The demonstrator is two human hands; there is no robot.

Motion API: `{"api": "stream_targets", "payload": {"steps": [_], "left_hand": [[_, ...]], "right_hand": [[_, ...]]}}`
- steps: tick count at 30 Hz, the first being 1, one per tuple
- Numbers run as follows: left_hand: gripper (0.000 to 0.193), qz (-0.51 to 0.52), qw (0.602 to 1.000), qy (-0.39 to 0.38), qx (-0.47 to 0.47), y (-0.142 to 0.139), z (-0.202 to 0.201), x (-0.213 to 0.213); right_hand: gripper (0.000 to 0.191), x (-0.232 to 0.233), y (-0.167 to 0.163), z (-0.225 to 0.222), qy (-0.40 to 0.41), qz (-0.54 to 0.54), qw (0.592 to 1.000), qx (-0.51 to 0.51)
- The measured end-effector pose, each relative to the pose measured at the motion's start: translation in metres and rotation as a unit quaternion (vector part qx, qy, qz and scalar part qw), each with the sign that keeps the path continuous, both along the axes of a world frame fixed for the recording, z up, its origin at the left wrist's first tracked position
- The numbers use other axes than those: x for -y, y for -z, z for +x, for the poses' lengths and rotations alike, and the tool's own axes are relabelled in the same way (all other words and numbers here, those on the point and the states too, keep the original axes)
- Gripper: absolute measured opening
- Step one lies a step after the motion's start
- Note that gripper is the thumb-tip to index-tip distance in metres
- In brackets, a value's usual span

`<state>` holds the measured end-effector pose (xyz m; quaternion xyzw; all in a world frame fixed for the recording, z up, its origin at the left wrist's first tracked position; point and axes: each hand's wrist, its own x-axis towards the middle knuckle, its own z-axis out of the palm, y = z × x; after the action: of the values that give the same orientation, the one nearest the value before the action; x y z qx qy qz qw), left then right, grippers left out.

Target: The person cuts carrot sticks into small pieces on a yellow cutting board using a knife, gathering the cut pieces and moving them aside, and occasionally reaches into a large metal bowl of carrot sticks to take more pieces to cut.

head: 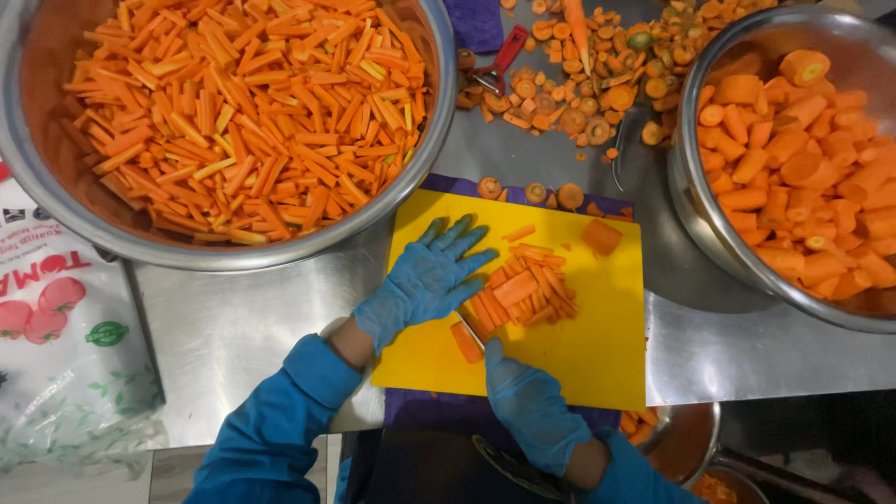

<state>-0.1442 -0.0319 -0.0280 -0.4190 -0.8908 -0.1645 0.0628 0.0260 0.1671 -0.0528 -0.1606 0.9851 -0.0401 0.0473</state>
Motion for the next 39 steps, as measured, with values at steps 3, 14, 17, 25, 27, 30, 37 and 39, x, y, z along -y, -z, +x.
{"api": "stream_targets", "payload": {"steps": [3,14,17,25,27,30,37,39], "left_hand": [[0.062,0.062,0.998,-0.005,-0.01,-0.005,-0.004,0.003],[0.06,0.005,1.0,0.02,0.018,0.001,0.005,0.004],[0.057,-0.015,0.999,0.011,0.033,0.004,0.004,0.006],[0.067,0.078,0.995,-0.014,0.055,-0.055,-0.004,-0.003],[0.064,0.017,0.99,-0.009,0.14,-0.062,0.005,-0.025],[0.063,-0.103,0.986,-0.033,0.124,-0.06,0.016,-0.067],[0.056,0.087,0.987,0.087,0.105,-0.04,0.015,-0.033],[0.058,0.091,0.985,0.119,0.086,-0.035,0.033,-0.005]], "right_hand": [[0.019,-0.004,-0.009,-0.01,-0.011,-0.054,0.998,-0.007],[0.033,0.003,0.006,0.015,-0.015,-0.042,0.999,-0.026],[0.032,0.023,0.003,0.018,0.011,0.014,0.998,-0.054],[0.035,0.015,-0.015,0.016,0.033,-0.164,0.981,-0.094],[0.035,0.017,-0.009,0.025,-0.034,-0.201,0.974,-0.097],[0.029,0.023,0.007,0.032,-0.051,-0.186,0.981,-0.03],[0.019,-0.024,0.025,0.012,0.09,-0.156,0.983,0.027],[0.02,-0.035,0.024,0.003,0.124,-0.15,0.98,0.034]]}}
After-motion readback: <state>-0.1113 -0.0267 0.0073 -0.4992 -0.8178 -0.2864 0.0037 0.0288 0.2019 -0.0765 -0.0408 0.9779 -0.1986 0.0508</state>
